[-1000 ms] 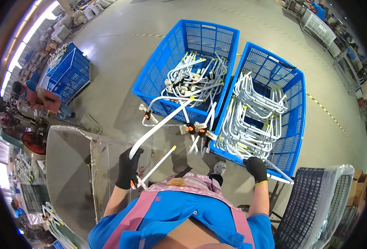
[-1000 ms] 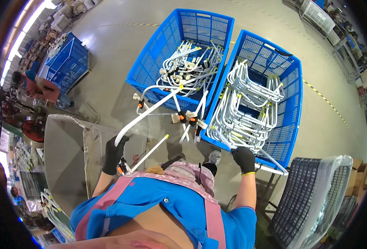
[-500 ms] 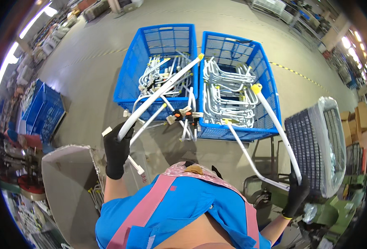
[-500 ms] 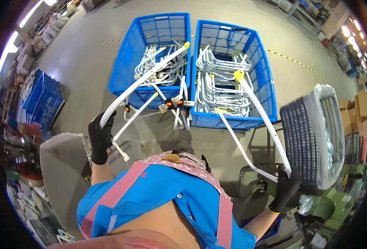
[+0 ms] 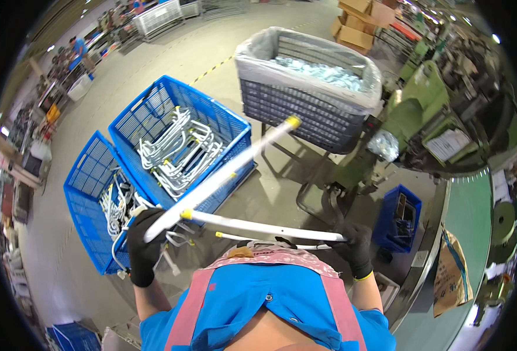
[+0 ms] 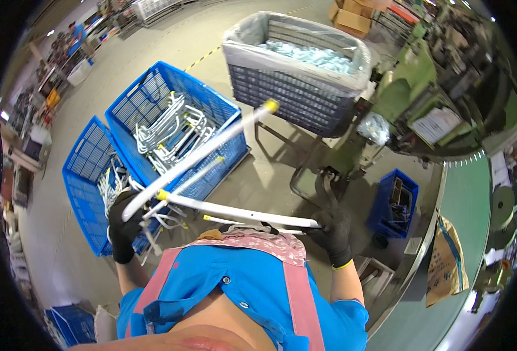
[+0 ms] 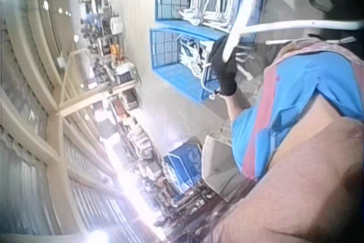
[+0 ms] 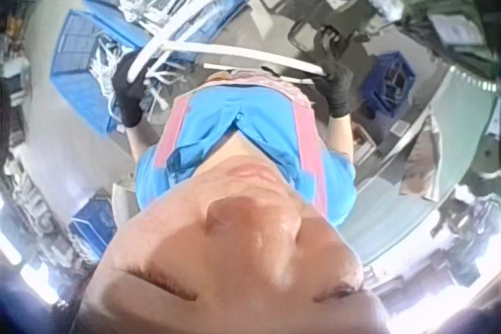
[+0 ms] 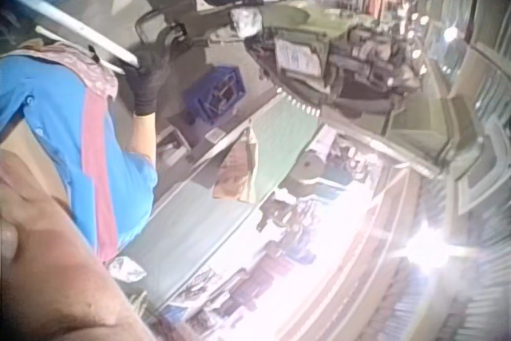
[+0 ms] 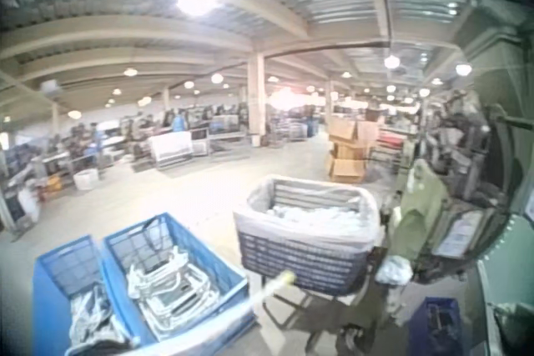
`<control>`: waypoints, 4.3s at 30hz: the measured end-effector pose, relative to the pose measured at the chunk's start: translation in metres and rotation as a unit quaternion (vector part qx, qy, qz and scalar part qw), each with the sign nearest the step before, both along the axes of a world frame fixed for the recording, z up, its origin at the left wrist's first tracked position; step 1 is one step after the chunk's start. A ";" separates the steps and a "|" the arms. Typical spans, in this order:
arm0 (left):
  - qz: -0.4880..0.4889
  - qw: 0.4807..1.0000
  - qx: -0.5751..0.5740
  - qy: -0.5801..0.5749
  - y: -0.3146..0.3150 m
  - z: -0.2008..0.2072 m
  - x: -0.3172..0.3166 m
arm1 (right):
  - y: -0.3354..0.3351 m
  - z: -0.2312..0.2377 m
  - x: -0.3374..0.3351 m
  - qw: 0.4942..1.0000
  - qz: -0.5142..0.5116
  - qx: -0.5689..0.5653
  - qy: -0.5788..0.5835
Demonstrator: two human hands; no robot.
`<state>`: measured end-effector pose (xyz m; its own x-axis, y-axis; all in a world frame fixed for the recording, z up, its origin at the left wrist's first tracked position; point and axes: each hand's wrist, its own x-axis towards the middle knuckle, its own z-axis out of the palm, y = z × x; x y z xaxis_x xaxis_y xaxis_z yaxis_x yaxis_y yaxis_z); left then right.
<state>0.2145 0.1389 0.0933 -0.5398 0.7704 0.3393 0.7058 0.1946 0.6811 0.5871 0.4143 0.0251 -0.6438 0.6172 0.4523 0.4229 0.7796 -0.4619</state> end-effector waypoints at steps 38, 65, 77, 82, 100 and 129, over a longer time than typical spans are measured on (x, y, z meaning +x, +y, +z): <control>-0.575 0.738 -0.103 -0.338 0.737 -0.059 0.001 | 0.103 -0.062 0.008 0.917 -0.347 -0.019 -0.196; -0.338 0.915 -0.096 -0.198 0.837 -0.095 -0.041 | 0.092 -0.061 0.018 0.911 -0.337 -0.073 -0.227; -0.661 0.706 -0.140 -0.213 0.572 -0.073 0.193 | 0.105 -0.040 0.120 0.948 -0.211 0.022 -0.238; -0.548 0.818 -0.177 -0.005 0.534 -0.109 0.266 | 0.097 -0.035 0.160 0.949 -0.167 0.023 -0.265; -0.479 0.863 -0.154 0.054 0.522 -0.124 0.304 | 0.086 -0.040 0.208 0.964 -0.118 0.027 -0.237; -0.447 0.863 -0.093 0.218 0.449 -0.107 0.172 | 0.193 -0.008 0.143 0.967 -0.060 0.045 -0.242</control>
